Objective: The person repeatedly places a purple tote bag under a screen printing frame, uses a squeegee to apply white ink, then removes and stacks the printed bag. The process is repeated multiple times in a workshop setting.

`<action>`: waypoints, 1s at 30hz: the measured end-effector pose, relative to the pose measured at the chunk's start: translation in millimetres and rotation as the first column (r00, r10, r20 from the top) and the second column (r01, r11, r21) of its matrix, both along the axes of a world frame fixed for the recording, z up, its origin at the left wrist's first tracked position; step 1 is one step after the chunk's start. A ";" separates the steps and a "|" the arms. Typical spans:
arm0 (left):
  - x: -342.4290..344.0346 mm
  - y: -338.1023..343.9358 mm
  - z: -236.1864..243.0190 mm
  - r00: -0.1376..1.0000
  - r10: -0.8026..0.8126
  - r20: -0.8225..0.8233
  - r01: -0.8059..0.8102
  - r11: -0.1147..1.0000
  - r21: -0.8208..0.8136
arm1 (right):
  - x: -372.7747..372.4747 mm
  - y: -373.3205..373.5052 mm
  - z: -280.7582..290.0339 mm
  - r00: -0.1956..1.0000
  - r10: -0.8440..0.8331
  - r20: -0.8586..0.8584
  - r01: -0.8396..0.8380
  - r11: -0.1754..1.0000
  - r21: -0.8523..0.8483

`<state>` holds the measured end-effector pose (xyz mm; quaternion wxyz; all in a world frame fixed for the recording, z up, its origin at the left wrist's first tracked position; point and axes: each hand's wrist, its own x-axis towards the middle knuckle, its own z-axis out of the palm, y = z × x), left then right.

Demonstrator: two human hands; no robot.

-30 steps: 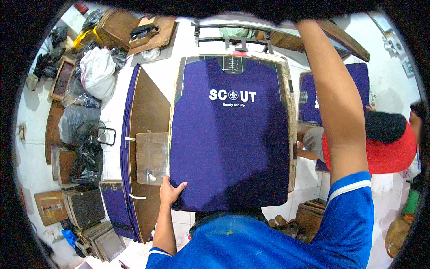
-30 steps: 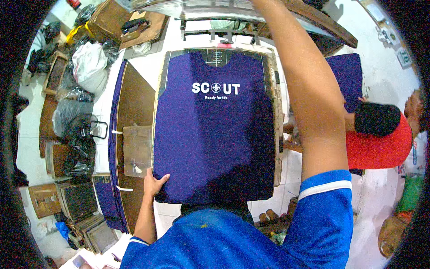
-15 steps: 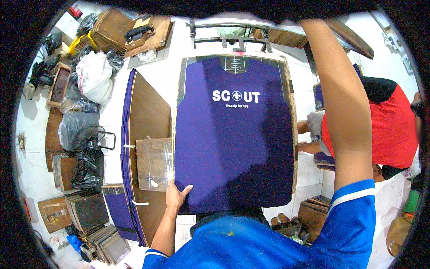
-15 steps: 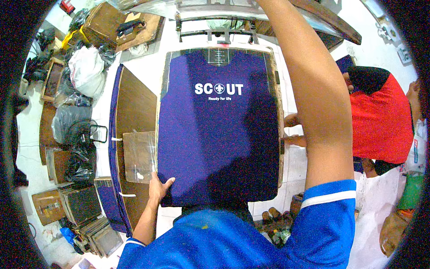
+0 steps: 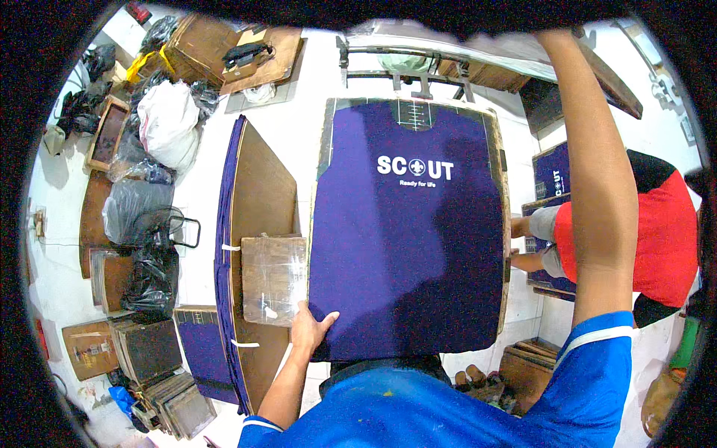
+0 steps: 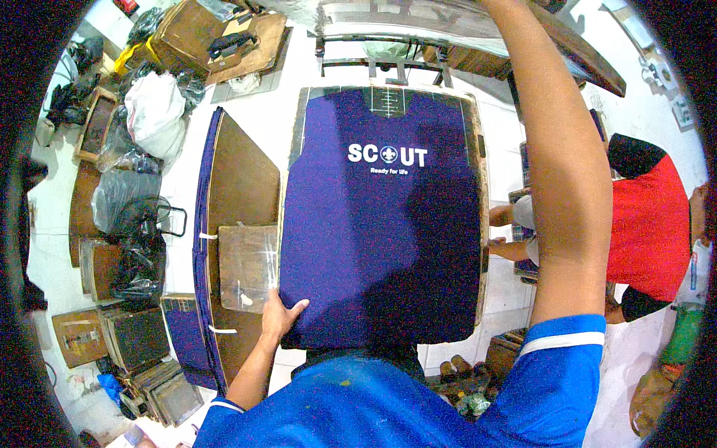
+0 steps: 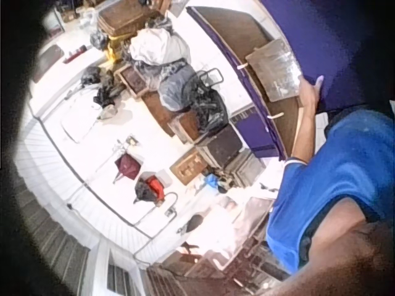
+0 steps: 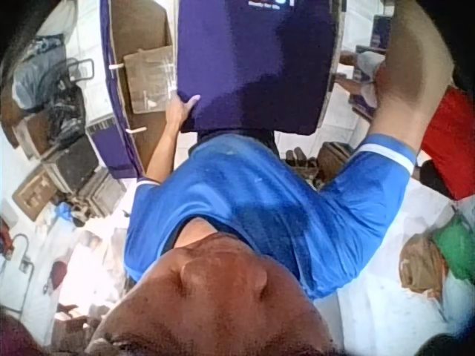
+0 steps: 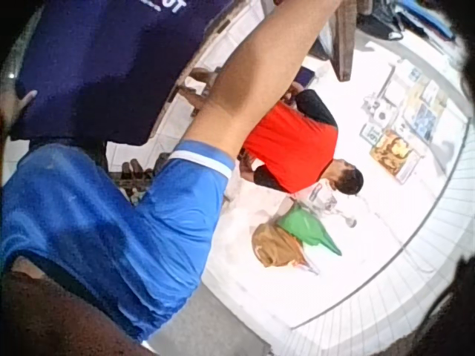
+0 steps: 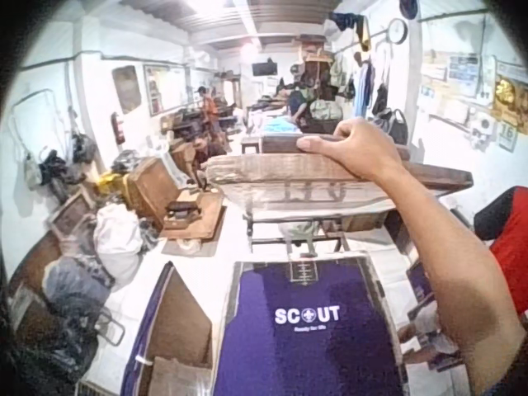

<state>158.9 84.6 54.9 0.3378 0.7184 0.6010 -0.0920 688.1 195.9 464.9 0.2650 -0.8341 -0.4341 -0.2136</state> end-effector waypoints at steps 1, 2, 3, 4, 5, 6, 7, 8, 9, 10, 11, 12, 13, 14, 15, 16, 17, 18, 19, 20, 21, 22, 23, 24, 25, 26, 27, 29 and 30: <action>-0.1 0.4 -0.4 1.000 -0.001 -0.014 0.000 1.000 -0.015 | 0.6 0.5 0.2 1.000 -0.002 -0.013 0.002 1.000 0.006; -0.1 0.7 -1.0 1.000 -0.004 -0.012 0.003 1.000 -0.027 | 1.3 1.1 0.7 1.000 -0.004 -0.024 0.005 1.000 0.013; -0.3 1.4 -2.0 1.000 -0.009 -0.001 0.009 0.999 -0.034 | 2.2 1.7 1.0 0.999 -0.006 -0.033 0.007 1.000 0.022; -0.6 2.0 -2.8 1.000 -0.011 0.024 0.011 1.000 -0.019 | 3.4 2.6 1.7 1.000 0.002 -0.028 -0.001 0.999 0.032; -1.0 2.9 -4.1 1.000 -0.021 0.022 0.022 0.999 -0.026 | 4.7 3.5 2.3 1.000 -0.003 -0.016 0.003 1.000 0.029; -1.5 3.7 -4.9 0.999 -0.028 0.033 0.029 1.000 -0.010 | 6.3 5.0 3.2 1.000 -0.007 -0.004 0.007 1.000 0.027; -1.8 4.6 -6.1 0.999 -0.036 0.034 0.037 0.999 -0.013 | 8.1 6.3 4.1 1.000 -0.010 0.008 0.010 1.000 0.026; -2.1 5.9 -6.9 0.999 -0.033 0.030 0.034 0.999 -0.018 | 9.8 8.2 5.0 1.000 0.012 0.011 -0.012 0.999 0.039; -2.1 6.8 -7.8 0.999 -0.032 0.014 0.033 0.998 -0.044 | 11.7 9.9 5.5 1.000 0.027 0.003 -0.028 0.999 0.040; -1.9 8.3 -8.8 0.999 -0.033 -0.008 0.033 0.996 -0.078 | 13.2 11.3 6.2 0.999 0.041 -0.005 -0.041 0.998 0.041; -1.5 9.4 -9.5 0.998 -0.052 -0.024 0.050 0.996 -0.068 | 14.6 12.6 6.5 0.999 0.052 -0.013 -0.051 0.998 0.043; -1.0 10.9 -10.5 0.996 -0.074 -0.049 0.070 0.995 -0.068 | 15.6 13.4 6.8 0.997 0.073 -0.027 -0.071 0.995 0.067; -1.0 12.4 -10.7 0.992 -0.098 -0.079 0.094 0.994 -0.056 | 16.3 13.7 7.0 0.998 0.062 -0.017 -0.060 0.996 0.063; -1.1 15.0 -11.2 0.988 -0.114 -0.100 0.109 0.992 -0.057 | 16.6 13.7 6.9 0.999 0.050 -0.004 -0.050 0.997 0.060; -1.6 18.2 -10.2 0.982 -0.154 -0.112 0.146 0.987 -0.071 | 16.7 13.0 7.0 0.999 0.040 0.013 -0.040 0.998 0.058; -2.0 22.7 -8.5 0.975 -0.185 -0.124 0.181 0.983 -0.045 | 16.3 12.1 6.4 0.999 0.041 0.019 -0.042 0.997 0.057; -1.2 28.2 -5.0 0.967 -0.215 -0.138 0.215 0.977 -0.017 | 16.1 10.9 6.0 0.999 0.043 0.025 -0.044 0.997 0.058; 0.6 36.5 0.9 0.956 -0.246 -0.160 0.247 0.969 -0.014 | 15.4 9.2 4.7 0.999 0.046 0.029 -0.048 0.997 0.057; 5.2 46.5 9.5 0.944 -0.276 -0.182 0.278 0.960 -0.012 | 14.5 7.3 2.5 0.999 0.037 0.014 -0.037 0.999 0.037; 12.5 56.6 21.7 0.918 -0.310 -0.245 0.307 0.950 -0.054 | 13.5 4.5 -0.9 1.000 0.029 0.000 -0.029 0.999 0.019; 23.2 67.4 36.7 0.920 -0.318 -0.229 0.321 0.947 -0.025 | 12.0 0.7 -5.8 1.000 0.020 -0.012 -0.020 1.000 0.001; 40.4 78.9 53.8 0.945 -0.312 -0.102 0.314 0.949 -0.001 | 9.0 -5.0 -14.3 1.000 0.018 0.013 -0.018 1.000 0.002; 61.2 89.9 73.3 0.950 -0.310 -0.036 0.307 0.950 -0.063 | 3.4 -12.6 -26.4 0.999 0.019 0.036 -0.019 1.000 -0.002; 89.6 90.6 94.0 0.911 -0.282 0.302 0.253 0.959 0.131 | -2.2 -20.1 -39.1 0.998 0.021 0.060 -0.021 1.000 -0.002; 119.4 87.6 115.0 0.763 -0.286 0.580 0.145 0.950 0.277 | -8.6 -30.0 -54.4 0.997 -0.006 0.075 0.007 1.000 -0.016; 145.0 86.9 136.1 0.623 -0.329 0.710 0.124 0.938 0.325 | -18.0 -44.6 -75.5 0.994 0.053 0.095 -0.055 0.998 0.028; 170.2 82.9 153.1 0.464 -0.366 0.807 0.101 0.926 0.363 | -30.3 -61.8 -99.4 0.977 0.145 0.158 -0.160 0.983 0.088; 221.3 60.0 168.4 0.042 0.073 0.996 -0.026 0.997 -0.072 | -56.7 -85.6 -155.1 0.945 0.134 0.299 -0.188 0.969 0.159; 226.4 50.8 166.7 0.069 0.281 0.957 0.045 0.958 -0.285 | -71.0 -104.8 -182.4 0.973 0.132 0.189 -0.141 0.989 0.034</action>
